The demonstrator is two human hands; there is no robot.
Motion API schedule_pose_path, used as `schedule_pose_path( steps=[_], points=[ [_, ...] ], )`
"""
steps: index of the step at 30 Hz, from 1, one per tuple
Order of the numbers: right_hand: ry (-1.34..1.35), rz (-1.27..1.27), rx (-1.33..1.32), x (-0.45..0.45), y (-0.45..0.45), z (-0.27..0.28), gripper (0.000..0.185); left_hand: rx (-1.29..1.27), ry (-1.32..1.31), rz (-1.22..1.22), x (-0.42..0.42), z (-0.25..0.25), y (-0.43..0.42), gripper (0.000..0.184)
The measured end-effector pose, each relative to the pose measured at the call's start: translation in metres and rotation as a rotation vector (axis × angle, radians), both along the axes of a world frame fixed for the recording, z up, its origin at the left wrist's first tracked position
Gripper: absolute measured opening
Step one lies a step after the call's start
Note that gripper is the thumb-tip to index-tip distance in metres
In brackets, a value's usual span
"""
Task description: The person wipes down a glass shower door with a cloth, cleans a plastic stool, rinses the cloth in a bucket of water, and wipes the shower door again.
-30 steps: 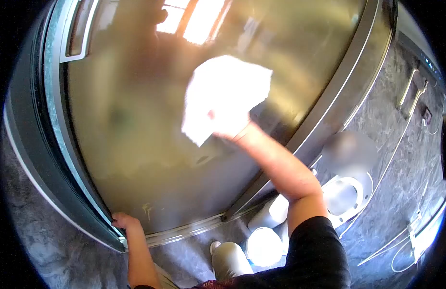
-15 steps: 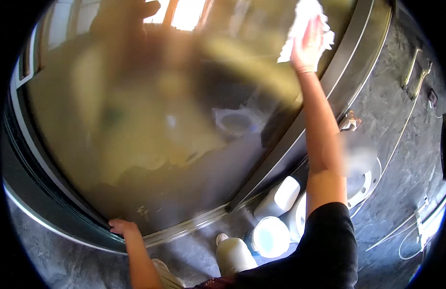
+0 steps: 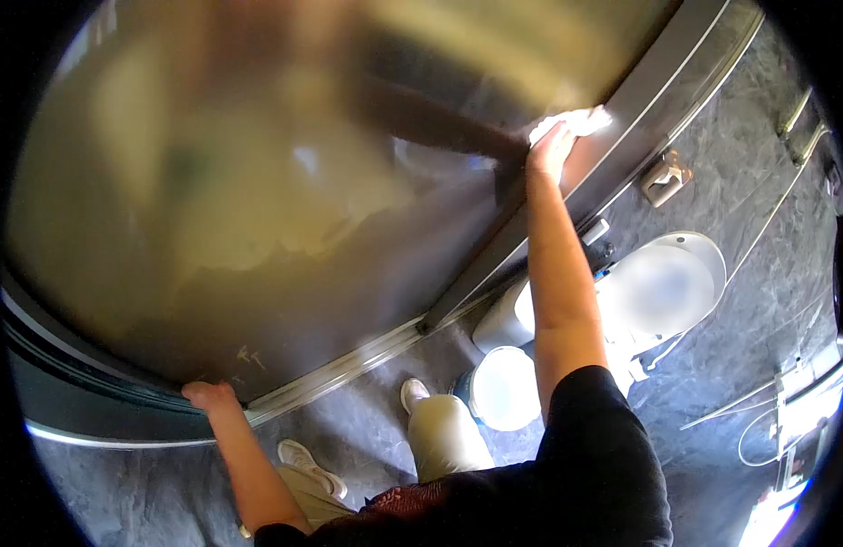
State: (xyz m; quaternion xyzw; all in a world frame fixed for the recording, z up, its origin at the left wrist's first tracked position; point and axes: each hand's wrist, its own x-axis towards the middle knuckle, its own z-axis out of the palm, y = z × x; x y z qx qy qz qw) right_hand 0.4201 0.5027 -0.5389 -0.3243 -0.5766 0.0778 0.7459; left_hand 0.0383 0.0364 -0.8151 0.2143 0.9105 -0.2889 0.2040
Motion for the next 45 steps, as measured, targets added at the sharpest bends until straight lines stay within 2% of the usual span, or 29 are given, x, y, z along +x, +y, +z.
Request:
schedule_pose_path(
  steps=[1, 4, 7, 11, 14, 15, 17, 19, 21, 22, 23, 24, 26, 27, 28, 31, 33, 34, 35, 36, 38, 39, 41, 42, 44, 45],
  points=[
    [-0.022, -0.067, -0.042, -0.004, -0.013, -0.019, 0.041, 0.098, -0.029, 0.056, 0.003, 0.011, 0.001, 0.055],
    [0.089, -0.056, -0.135, -0.002, 0.001, -0.092, 0.041, 0.214, -0.055, 0.126, -0.010, -0.013, -0.006, 0.056],
    [0.046, -0.190, -0.057, -0.010, -0.013, -0.145, 0.038, 0.133, -0.003, 0.089, -0.009, -0.006, -0.003, 0.054],
    [0.117, 0.047, -0.375, -0.020, -0.068, -0.187, 0.038, 0.064, 0.048, 0.053, 0.000, 0.011, -0.004, 0.051],
    [0.142, -0.106, -0.169, -0.027, -0.043, -0.279, 0.045, 0.046, 0.051, 0.075, 0.002, 0.022, -0.002, 0.049],
    [0.192, -0.101, -0.172, -0.027, -0.040, -0.294, 0.049, 0.044, 0.028, 0.105, 0.000, 0.026, 0.001, 0.048],
    [0.468, 0.190, -0.386, -0.026, -0.036, -0.294, 0.049, 0.020, -0.038, 0.154, -0.003, 0.018, 0.003, 0.046],
    [0.468, -0.073, -0.628, -0.046, -0.089, -0.204, 0.045, -0.200, -0.010, -0.005, -0.009, -0.001, 0.002, 0.041],
    [0.466, -0.182, -0.546, -0.047, -0.070, -0.153, 0.041, -0.167, 0.020, -0.006, -0.011, -0.002, -0.003, 0.040],
    [0.284, -0.220, -0.396, -0.059, -0.091, -0.118, 0.034, -0.132, 0.047, -0.009, -0.012, -0.006, -0.004, 0.040],
    [0.115, -0.257, -0.236, -0.070, -0.113, -0.083, 0.027, -0.132, 0.046, -0.011, -0.019, -0.030, -0.007, 0.040],
    [-0.022, -0.264, -0.080, -0.082, -0.131, -0.061, 0.028, -0.051, 0.212, -0.026, -0.031, -0.069, -0.014, 0.039],
    [-0.273, -0.207, 0.093, -0.115, -0.176, -0.044, 0.031, 0.017, 0.381, -0.060, -0.037, -0.084, -0.022, 0.040],
    [-0.415, -0.161, 0.150, -0.133, -0.200, -0.046, 0.033, -0.088, 0.229, -0.077, -0.040, -0.071, -0.018, 0.040],
    [-0.578, -0.097, 0.201, -0.148, -0.222, -0.054, 0.034, -0.190, 0.081, -0.089, -0.042, -0.059, -0.013, 0.041],
    [-1.085, 0.184, 0.387, -0.181, -0.263, -0.113, 0.040, -0.187, 0.073, -0.046, -0.026, -0.030, -0.007, 0.036],
    [-1.346, 0.352, 0.556, -0.182, -0.253, -0.169, 0.045, -0.232, 0.078, -0.039, -0.029, -0.039, -0.008, 0.033],
    [-1.469, 0.331, 0.665, -0.172, -0.232, -0.200, 0.047, -0.265, 0.080, -0.024, -0.032, -0.041, -0.010, 0.030],
    [-1.599, 0.127, 0.828, -0.164, -0.204, -0.233, 0.049, -0.262, 0.090, -0.017, -0.034, -0.038, -0.012, 0.030],
    [-1.106, 0.666, 0.336, -0.139, -0.210, -0.175, 0.054, -0.321, 0.050, -0.039, -0.035, -0.034, -0.013, 0.036],
    [-1.000, 0.299, -0.102, -0.100, -0.149, -0.219, 0.080, -0.365, -0.002, -0.048, -0.027, -0.023, -0.009, 0.043],
    [-0.739, 0.071, -0.080, -0.082, -0.145, -0.176, 0.088, -0.300, 0.031, -0.001, -0.019, -0.012, -0.009, 0.044],
    [-0.500, -0.329, 0.395, -0.058, -0.114, -0.104, 0.077, -0.237, 0.068, 0.043, -0.021, -0.013, -0.008, 0.044],
    [-0.296, -0.357, 0.333, -0.051, -0.065, -0.109, 0.067, -0.287, 0.011, 0.004, -0.030, -0.027, -0.009, 0.046],
    [-0.076, -0.273, -0.016, -0.050, -0.057, -0.085, 0.045, -0.336, -0.043, -0.036, -0.033, -0.034, -0.011, 0.048],
    [0.020, -0.277, -0.031, -0.064, -0.066, -0.065, 0.027, -0.265, 0.047, 0.064, -0.027, -0.031, -0.007, 0.051]
  ],
)
